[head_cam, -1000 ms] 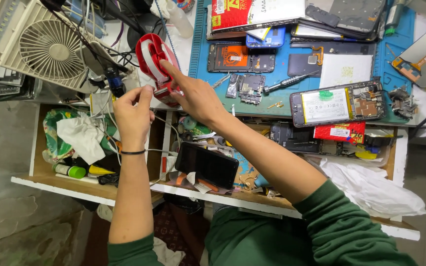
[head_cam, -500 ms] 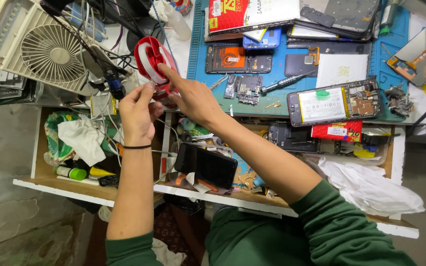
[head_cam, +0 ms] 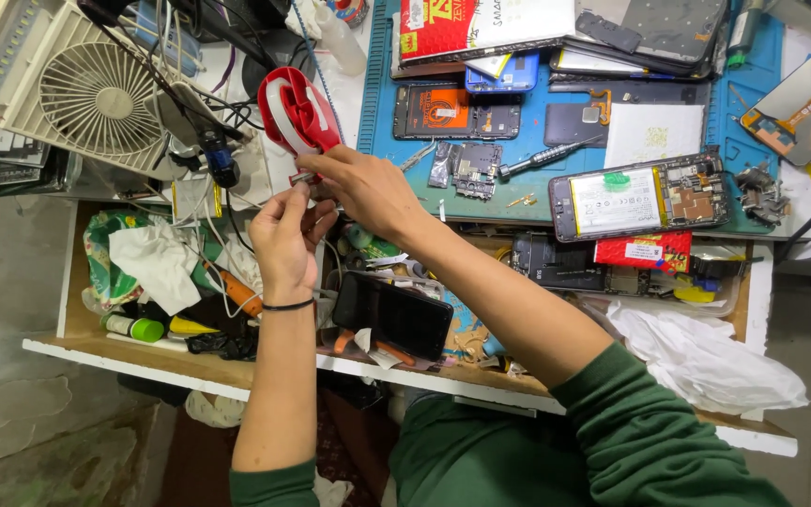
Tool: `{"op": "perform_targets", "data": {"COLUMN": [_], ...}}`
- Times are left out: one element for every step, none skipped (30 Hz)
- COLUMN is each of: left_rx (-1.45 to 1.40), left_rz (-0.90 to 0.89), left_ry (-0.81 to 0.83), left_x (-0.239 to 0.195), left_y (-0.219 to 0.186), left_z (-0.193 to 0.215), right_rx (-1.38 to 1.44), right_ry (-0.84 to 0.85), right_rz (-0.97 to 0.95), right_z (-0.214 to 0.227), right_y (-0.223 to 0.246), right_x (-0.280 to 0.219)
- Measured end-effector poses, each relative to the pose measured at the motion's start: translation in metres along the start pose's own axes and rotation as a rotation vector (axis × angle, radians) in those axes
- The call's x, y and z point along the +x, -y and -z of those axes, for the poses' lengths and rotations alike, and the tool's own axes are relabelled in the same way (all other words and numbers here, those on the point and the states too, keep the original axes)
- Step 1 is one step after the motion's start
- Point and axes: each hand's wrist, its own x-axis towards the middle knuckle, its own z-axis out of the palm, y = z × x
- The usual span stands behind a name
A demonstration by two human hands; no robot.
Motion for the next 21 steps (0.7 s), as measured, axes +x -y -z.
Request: {"op": "perform_targets", "data": {"left_rx": [0.004,0.005,0.064,0.122,0.123,0.282,0.44,0.441,0.557,0.671,0.671,0.796,0.921,0.923,0.986,1.049,1.049,1.088,1.126,1.125,1.002], "left_rz": [-0.001,0.001,-0.036,-0.073,-0.07,-0.163,-0.257,-0.256,-0.29,-0.328,-0.331,-0.343,-0.354,-0.358,-0.336,-0.314,-0.318,-0.287,-0.256,-0.263,-0.236], "left_ry": [0.002,0.003,0.001,-0.004,-0.006,-0.009,-0.013,-0.017,0.005,0.037,0.042,0.039,0.035,0.041,0.051,0.057,0.058,0.101,0.144,0.171,0.118], "left_x": [0.0,0.003,0.005,0.007,0.003,0.002,0.0,-0.003,-0.007,-0.008,-0.007,-0.008,-0.008,-0.005,-0.002,0.001,-0.006,-0.013,-0.02,-0.028,-0.035], "left_y": [0.0,0.006,0.011,0.016,0.011,0.005,-0.001,-0.007,-0.013,-0.02,-0.023,-0.026,-0.029,-0.028,-0.028,-0.027,-0.019,-0.011,-0.002,-0.015,-0.028], "left_z": [0.0,0.001,0.003,0.006,0.007,0.005,0.004,0.005,0.006,0.005,0.005,0.007,0.008,0.012,0.015,0.019,0.022,0.025,0.027,0.022,0.016], "right_rx": [0.01,0.01,-0.01,-0.028,-0.026,-0.031,-0.035,-0.032,-0.031,-0.035,-0.037,-0.034,-0.032,-0.033,-0.043,-0.052,-0.053,-0.053,-0.053,-0.067,-0.053], "right_ry": [-0.005,-0.005,-0.008,-0.009,-0.006,-0.008,-0.009,-0.006,-0.004,-0.011,-0.017,-0.017,-0.018,-0.024,-0.014,0.0,-0.004,-0.004,-0.003,-0.018,0.001], "right_rz": [0.007,0.004,0.005,0.007,0.005,0.008,0.011,0.012,0.01,0.005,0.004,0.004,0.004,0.001,-0.018,-0.034,-0.032,-0.039,-0.045,-0.061,-0.067], "right_z": [0.001,-0.001,-0.002,-0.004,-0.006,-0.006,-0.006,-0.008,-0.01,-0.01,-0.008,-0.007,-0.006,-0.009,-0.012,-0.016,-0.014,-0.013,-0.012,-0.009,-0.007], "right_y": [0.001,-0.001,-0.002,-0.002,-0.001,0.0,0.001,0.001,0.002,0.001,0.003,0.006,0.008,0.007,0.006,0.005,0.001,-0.002,-0.006,-0.006,-0.006], "right_x": [0.0,0.001,0.001,0.001,-0.001,0.0,0.0,0.0,-0.001,0.0,0.001,0.0,0.0,0.0,0.001,0.001,0.002,0.005,0.007,0.009,0.011]}}
